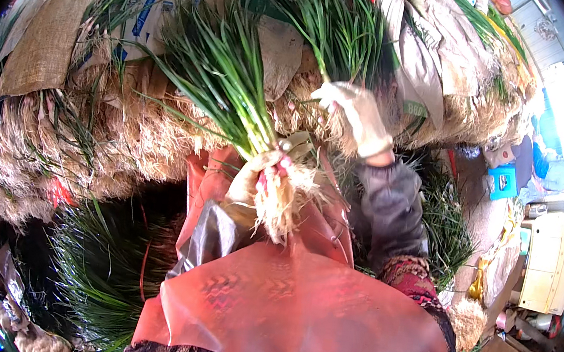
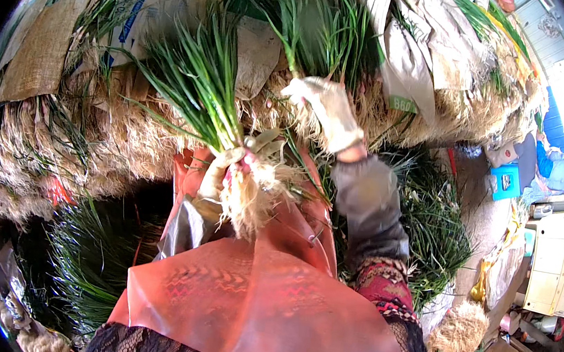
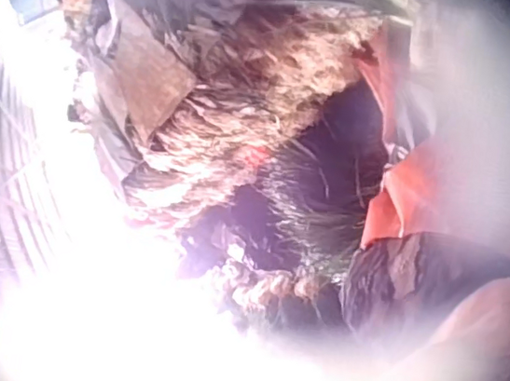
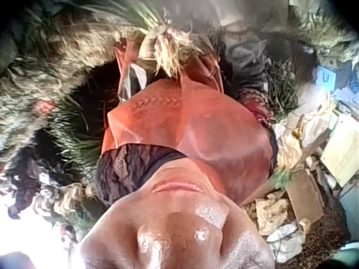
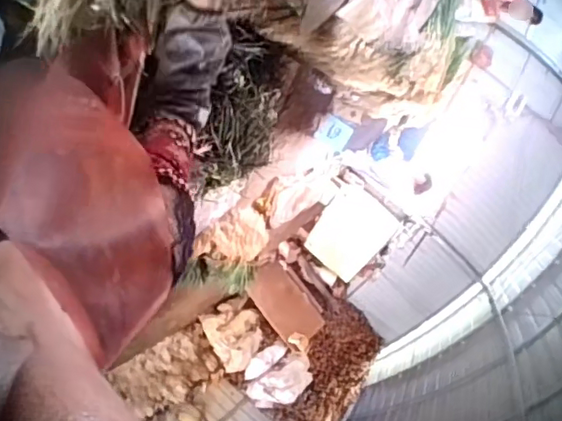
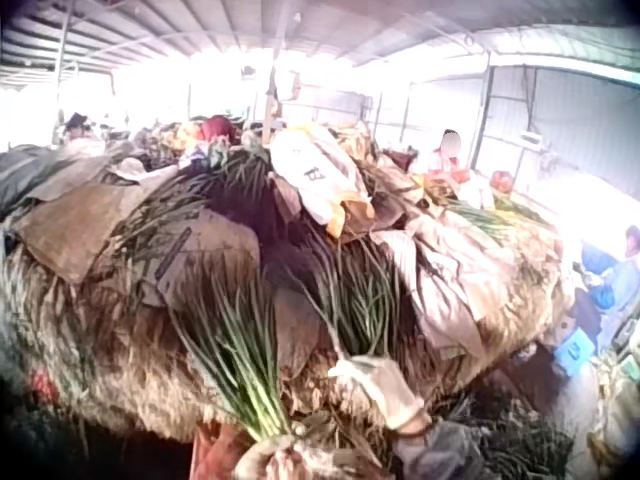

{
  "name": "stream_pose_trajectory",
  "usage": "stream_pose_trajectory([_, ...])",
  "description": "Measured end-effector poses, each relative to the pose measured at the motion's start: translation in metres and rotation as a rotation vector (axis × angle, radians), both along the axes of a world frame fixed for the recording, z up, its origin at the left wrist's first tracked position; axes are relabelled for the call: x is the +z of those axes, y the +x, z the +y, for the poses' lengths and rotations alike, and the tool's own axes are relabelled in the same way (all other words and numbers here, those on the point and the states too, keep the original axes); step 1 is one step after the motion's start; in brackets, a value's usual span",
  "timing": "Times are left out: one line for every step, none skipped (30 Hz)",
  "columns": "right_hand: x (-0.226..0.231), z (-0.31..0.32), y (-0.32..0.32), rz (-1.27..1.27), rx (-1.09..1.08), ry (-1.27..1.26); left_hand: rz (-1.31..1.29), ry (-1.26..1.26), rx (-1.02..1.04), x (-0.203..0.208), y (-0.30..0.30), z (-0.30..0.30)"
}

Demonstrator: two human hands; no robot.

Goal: The person cleans bunches of scallions by removing outer leaves and dirt by hand, then gathers them and ties the bunch using a red plastic strip.

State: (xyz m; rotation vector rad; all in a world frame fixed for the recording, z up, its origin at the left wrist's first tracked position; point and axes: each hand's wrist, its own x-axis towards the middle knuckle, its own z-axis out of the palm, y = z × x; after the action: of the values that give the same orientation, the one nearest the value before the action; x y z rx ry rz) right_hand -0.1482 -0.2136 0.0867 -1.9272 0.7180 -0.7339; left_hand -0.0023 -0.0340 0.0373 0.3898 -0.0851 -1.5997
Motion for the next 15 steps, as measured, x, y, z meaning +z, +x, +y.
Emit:
stream_pose_trajectory([0.003, 0.026, 0.004, -0.086, 0.033, 0.225, -0.018, 0.112, 0.000, 0.006, 0.001, 0.002])
stream_pose_trajectory([-0.011, 0.042, 0.002, -0.101, 0.130, 0.183, -0.045, 0.078, -0.007, -0.004, -0.002, -0.001])
stream_pose_trajectory([-0.008, 0.060, 0.001, -0.033, 0.125, 0.344, -0.052, 0.059, 0.006, -0.002, -0.004, -0.003])
stream_pose_trajectory([-0.005, 0.073, 0.002, 0.037, 0.122, 0.503, -0.060, 0.042, 0.021, 0.000, -0.005, -0.003])
stream_pose_trajectory([-0.015, 0.071, -0.001, 0.042, 0.137, 0.515, -0.093, 0.084, -0.001, 0.000, -0.006, -0.005])
stream_pose_trajectory([-0.028, 0.062, 0.000, 0.083, 0.218, 0.193, -0.074, 0.083, -0.021, -0.001, -0.007, -0.005])
stream_pose_trajectory([-0.041, 0.054, 0.000, 0.129, 0.237, -0.183, -0.055, 0.082, -0.038, -0.001, -0.008, -0.005])
stream_pose_trajectory([-0.054, 0.045, 0.003, 0.133, 0.202, -0.524, -0.040, 0.080, -0.048, -0.001, -0.007, -0.004])
stream_pose_trajectory([-0.040, 0.049, 0.008, 0.077, 0.170, -0.286, -0.067, 0.082, -0.039, -0.008, -0.005, -0.003])
stream_pose_trajectory([-0.032, 0.051, 0.014, 0.021, 0.133, -0.052, -0.087, 0.072, -0.034, -0.005, -0.006, -0.002])
stream_pose_trajectory([-0.031, 0.052, 0.022, -0.056, 0.029, 0.020, -0.108, 0.062, -0.028, 0.002, -0.006, -0.001])
stream_pose_trajectory([-0.029, 0.054, 0.025, 0.036, -0.053, -0.160, -0.126, 0.054, -0.013, 0.005, -0.006, 0.001])
stream_pose_trajectory([-0.026, 0.058, 0.026, 0.126, -0.136, -0.341, -0.138, 0.066, 0.006, 0.003, -0.007, 0.000])
stream_pose_trajectory([-0.025, 0.060, 0.028, 0.216, -0.221, -0.522, -0.151, 0.079, 0.023, 0.000, -0.008, -0.002])
stream_pose_trajectory([-0.033, 0.056, 0.029, 0.131, -0.232, -0.607, -0.164, 0.089, 0.032, 0.000, -0.009, -0.004])
